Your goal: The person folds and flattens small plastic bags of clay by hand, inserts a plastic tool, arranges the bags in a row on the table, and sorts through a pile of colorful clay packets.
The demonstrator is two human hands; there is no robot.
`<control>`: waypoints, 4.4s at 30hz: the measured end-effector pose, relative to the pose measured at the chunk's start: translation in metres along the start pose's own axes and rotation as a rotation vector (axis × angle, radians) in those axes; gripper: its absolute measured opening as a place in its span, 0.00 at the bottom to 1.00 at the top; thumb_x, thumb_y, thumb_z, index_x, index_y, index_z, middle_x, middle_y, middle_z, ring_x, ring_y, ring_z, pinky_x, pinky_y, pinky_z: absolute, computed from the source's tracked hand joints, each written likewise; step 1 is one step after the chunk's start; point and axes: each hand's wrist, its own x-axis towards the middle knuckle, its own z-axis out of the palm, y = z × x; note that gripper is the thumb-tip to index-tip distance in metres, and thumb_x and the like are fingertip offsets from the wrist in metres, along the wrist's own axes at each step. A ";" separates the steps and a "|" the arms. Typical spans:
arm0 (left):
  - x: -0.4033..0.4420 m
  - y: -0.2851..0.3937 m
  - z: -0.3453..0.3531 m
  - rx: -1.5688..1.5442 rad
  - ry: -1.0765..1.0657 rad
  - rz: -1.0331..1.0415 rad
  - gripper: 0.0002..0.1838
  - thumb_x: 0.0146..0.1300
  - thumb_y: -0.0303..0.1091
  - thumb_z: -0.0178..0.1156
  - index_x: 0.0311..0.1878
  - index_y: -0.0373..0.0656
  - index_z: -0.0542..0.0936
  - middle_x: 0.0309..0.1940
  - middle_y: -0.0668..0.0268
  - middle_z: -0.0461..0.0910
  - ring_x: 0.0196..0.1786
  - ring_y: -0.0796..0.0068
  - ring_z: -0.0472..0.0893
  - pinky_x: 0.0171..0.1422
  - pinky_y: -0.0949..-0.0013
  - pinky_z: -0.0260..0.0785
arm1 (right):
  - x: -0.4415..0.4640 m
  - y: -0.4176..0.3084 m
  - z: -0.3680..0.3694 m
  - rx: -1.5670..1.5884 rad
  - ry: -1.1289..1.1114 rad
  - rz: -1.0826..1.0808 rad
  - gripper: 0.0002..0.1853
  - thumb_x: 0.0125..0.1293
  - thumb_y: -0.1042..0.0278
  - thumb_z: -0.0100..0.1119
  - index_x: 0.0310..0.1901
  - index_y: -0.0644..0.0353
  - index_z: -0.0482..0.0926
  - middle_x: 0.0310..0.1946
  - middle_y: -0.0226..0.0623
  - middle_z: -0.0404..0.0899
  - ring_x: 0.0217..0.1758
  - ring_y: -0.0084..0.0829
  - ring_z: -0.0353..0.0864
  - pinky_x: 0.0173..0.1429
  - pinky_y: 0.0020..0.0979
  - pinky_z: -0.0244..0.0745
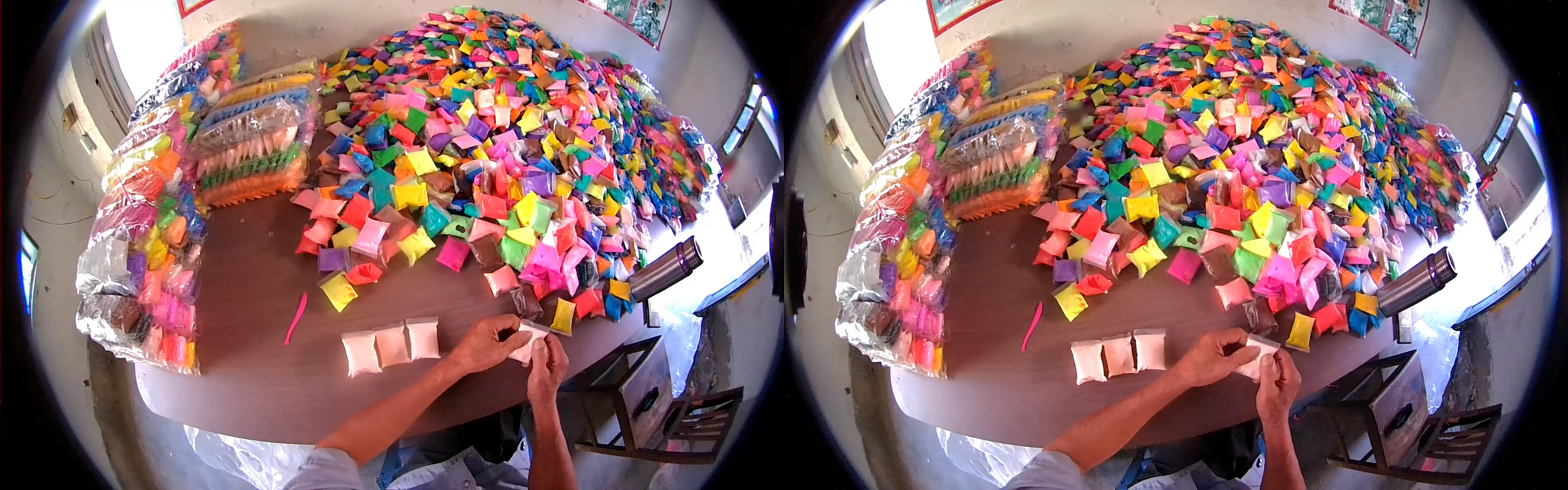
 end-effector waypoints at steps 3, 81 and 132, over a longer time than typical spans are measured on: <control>-0.002 0.012 -0.002 0.045 -0.018 0.042 0.10 0.72 0.37 0.67 0.41 0.38 0.82 0.27 0.77 0.73 0.33 0.87 0.71 0.35 0.73 0.66 | 0.000 0.003 -0.001 0.004 0.061 -0.009 0.12 0.78 0.62 0.56 0.44 0.63 0.81 0.30 0.21 0.74 0.31 0.14 0.69 0.34 0.22 0.64; -0.007 0.026 0.001 0.074 0.028 -0.013 0.07 0.71 0.32 0.66 0.44 0.38 0.86 0.36 0.72 0.84 0.40 0.86 0.79 0.44 0.76 0.74 | -0.003 -0.002 0.001 0.082 0.028 0.010 0.04 0.73 0.77 0.61 0.46 0.65 0.83 0.34 0.20 0.77 0.34 0.09 0.70 0.37 0.16 0.66; -0.003 0.013 0.002 -0.090 0.069 -0.033 0.11 0.73 0.36 0.66 0.45 0.37 0.85 0.34 0.74 0.82 0.37 0.87 0.76 0.41 0.75 0.72 | -0.002 -0.008 -0.002 -0.095 0.071 -0.034 0.12 0.76 0.66 0.59 0.52 0.66 0.82 0.41 0.29 0.83 0.43 0.17 0.78 0.46 0.24 0.75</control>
